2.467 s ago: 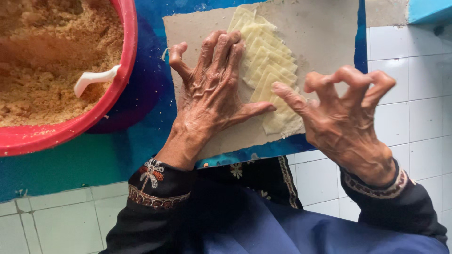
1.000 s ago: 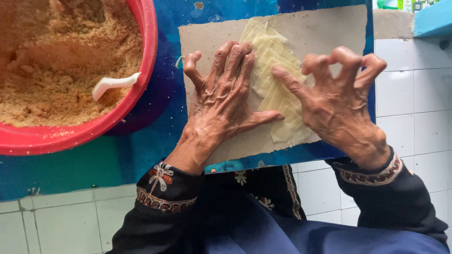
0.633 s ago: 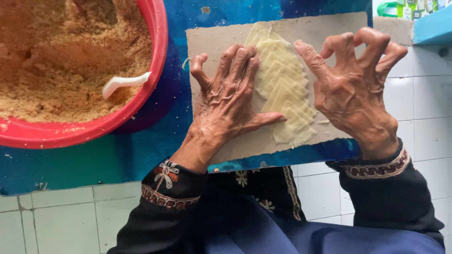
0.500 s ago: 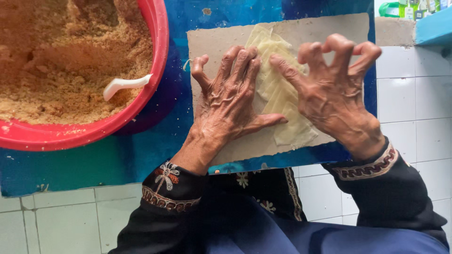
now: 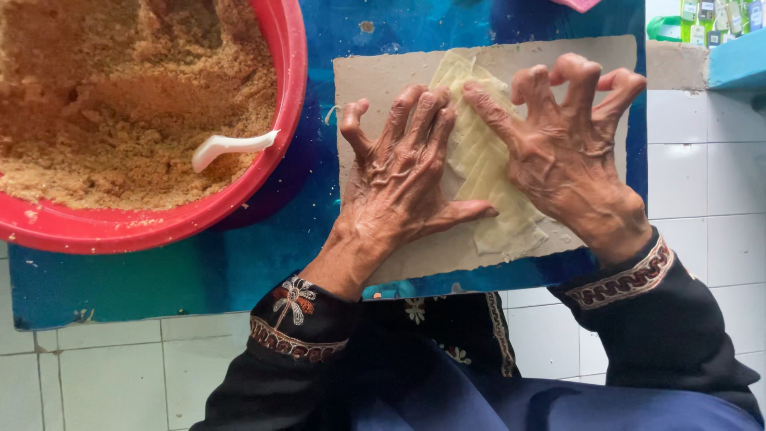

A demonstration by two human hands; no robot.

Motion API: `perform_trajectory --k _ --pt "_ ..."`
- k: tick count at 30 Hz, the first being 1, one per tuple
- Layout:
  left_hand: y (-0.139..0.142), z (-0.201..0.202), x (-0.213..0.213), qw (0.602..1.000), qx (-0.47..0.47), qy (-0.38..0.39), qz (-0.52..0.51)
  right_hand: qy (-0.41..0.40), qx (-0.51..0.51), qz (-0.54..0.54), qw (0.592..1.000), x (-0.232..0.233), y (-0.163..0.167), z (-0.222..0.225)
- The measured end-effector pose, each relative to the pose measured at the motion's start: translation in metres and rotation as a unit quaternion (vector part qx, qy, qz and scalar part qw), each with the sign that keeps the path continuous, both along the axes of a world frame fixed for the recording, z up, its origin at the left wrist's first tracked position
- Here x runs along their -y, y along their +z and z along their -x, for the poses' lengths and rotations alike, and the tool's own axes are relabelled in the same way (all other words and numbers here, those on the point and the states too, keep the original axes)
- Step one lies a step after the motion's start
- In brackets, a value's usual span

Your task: The person shapes pieces of dough by hand, arranging flattened dough squares into an overlapping diamond pattern on a board on their lap. They then scoop brown coconut-sugar filling from a large red bowl with a plastic spoon onto a dough square and pinch the dough closed around the filling.

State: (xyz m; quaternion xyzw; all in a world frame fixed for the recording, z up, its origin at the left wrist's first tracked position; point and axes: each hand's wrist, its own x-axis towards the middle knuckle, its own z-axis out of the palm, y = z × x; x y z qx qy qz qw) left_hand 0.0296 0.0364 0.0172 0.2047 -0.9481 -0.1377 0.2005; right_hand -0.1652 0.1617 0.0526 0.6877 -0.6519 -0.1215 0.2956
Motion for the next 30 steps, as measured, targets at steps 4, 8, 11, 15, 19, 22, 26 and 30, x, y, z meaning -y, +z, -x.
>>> perform_trajectory --k 4,8,11,15,19,22,26,30 --pt "-0.002 -0.002 -0.001 1.0 0.004 0.008 -0.005 0.016 -0.014 0.012 1.0 0.012 -0.002 0.004" --pt "0.0 -0.001 0.0 1.0 0.002 0.005 0.0 0.02 0.047 0.018 0.999 0.025 -0.002 0.016" --pt "0.003 0.0 0.0 1.0 0.011 0.006 -0.01 0.017 0.067 0.029 0.997 0.032 0.002 0.022" --pt "0.001 -0.001 0.0 1.0 0.018 0.001 -0.01 0.003 0.11 -0.001 0.994 0.028 0.003 0.014" --pt "-0.001 -0.001 0.0 1.0 0.01 0.004 0.006 0.041 0.09 0.026 0.995 0.036 -0.004 0.004" --pt "0.001 -0.001 0.0 1.0 0.009 0.008 0.001 0.026 0.115 0.033 0.992 0.04 0.004 0.008" --pt "0.002 0.001 0.001 1.0 0.018 0.004 0.005 0.02 0.17 0.005 0.985 0.044 0.008 0.004" --pt "0.002 -0.001 0.001 1.0 0.017 0.002 -0.002 0.033 0.128 0.019 0.991 0.047 0.003 0.001"
